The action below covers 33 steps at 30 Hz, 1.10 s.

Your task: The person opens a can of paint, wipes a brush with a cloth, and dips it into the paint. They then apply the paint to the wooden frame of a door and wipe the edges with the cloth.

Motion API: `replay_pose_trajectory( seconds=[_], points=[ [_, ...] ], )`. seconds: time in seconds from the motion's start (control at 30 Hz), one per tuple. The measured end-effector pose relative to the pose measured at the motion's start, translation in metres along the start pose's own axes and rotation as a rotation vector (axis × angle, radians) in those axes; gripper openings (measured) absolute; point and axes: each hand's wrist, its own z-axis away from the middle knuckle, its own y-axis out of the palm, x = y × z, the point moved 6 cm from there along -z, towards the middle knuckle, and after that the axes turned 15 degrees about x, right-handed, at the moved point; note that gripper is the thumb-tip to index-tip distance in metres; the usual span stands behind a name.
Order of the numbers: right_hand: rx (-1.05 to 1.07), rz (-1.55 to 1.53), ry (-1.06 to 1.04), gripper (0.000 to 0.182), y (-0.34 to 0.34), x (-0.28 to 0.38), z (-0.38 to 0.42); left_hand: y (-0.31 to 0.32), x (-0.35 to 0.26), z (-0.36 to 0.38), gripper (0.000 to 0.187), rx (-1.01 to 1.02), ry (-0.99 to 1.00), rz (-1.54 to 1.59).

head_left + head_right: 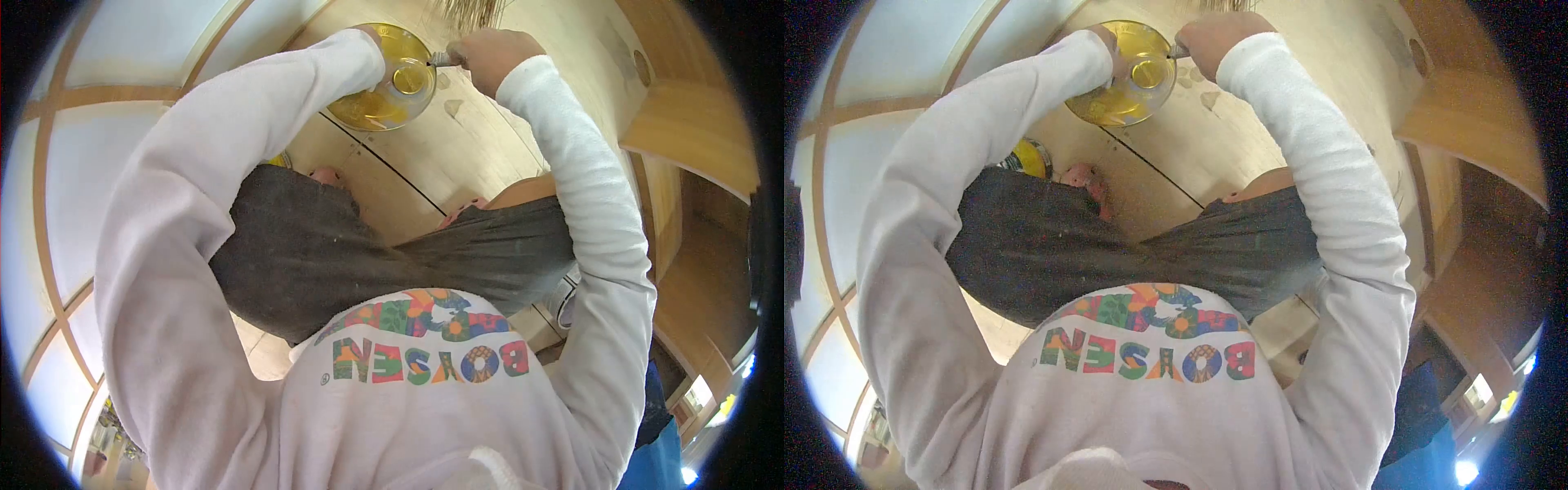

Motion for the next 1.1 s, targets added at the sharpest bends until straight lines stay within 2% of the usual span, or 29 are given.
replay_pose_trajectory(
  seconds=[0.13, 0.3, 0.43, 0.53, 0.63, 0.67, 0.73, 0.8, 0.83, 0.87, 0.93, 1.0, 1.1],
  points=[
    [0.017, 0.026, 0.018, 0.03, 0.001, -0.004, 0.001, -0.014, -0.009, 0.008, 0.035, -0.058, -0.021, 0.094],
    [0.024, 0.106, 0.051, 0.032, 0.005, -0.011, 0.002, -0.027, -0.033, 0.008, 0.04, -0.035, 0.042, -0.271],
    [-0.036, 0.074, -0.012, 0.034, -0.003, -0.01, 0.009, -0.038, -0.027, 0.014, 0.043, -0.148, -0.083, -0.09],
    [-0.002, 0.002, 0.055, 0.031, -0.005, -0.015, 0.011, -0.04, -0.027, 0.021, 0.044, -0.094, -0.078, -0.114],
    [0.008, -0.056, 0.07, 0.027, -0.004, -0.018, 0.009, -0.044, -0.013, 0.02, 0.043, -0.091, -0.031, 0.026],
    [0.006, -0.059, 0.07, 0.027, -0.005, -0.018, 0.01, -0.046, -0.01, 0.016, 0.041, 0.044, 0.033, 0.087],
    [0.012, -0.051, 0.087, 0.023, -0.007, -0.016, 0.012, -0.036, -0.015, 0.013, 0.04, 0.181, 0.093, 0.146],
    [0.038, -0.033, 0.06, 0.022, -0.003, -0.018, 0.01, -0.03, -0.024, 0.011, 0.043, -0.085, 0.01, 0.06],
    [0.067, -0.011, 0.035, 0.022, 0.0, -0.019, 0.01, -0.022, -0.027, 0.002, 0.043, -0.083, 0.013, 0.056],
    [0.07, -0.013, 0.04, 0.022, 0.001, -0.02, 0.011, -0.022, -0.035, -0.002, 0.039, -0.225, 0.012, -0.224],
    [0.074, -0.107, 0.061, 0.021, 0.001, -0.025, 0.016, -0.033, -0.043, 0.012, 0.036, -0.372, 0.018, -0.501],
    [0.03, -0.115, 0.084, 0.022, 0.003, -0.028, 0.016, -0.036, -0.029, 0.015, 0.041, -0.061, 0.074, -0.055],
    [-0.011, -0.128, 0.075, 0.026, 0.006, -0.031, 0.011, -0.036, -0.024, 0.001, 0.042, -0.087, 0.016, -0.031]
  ],
)
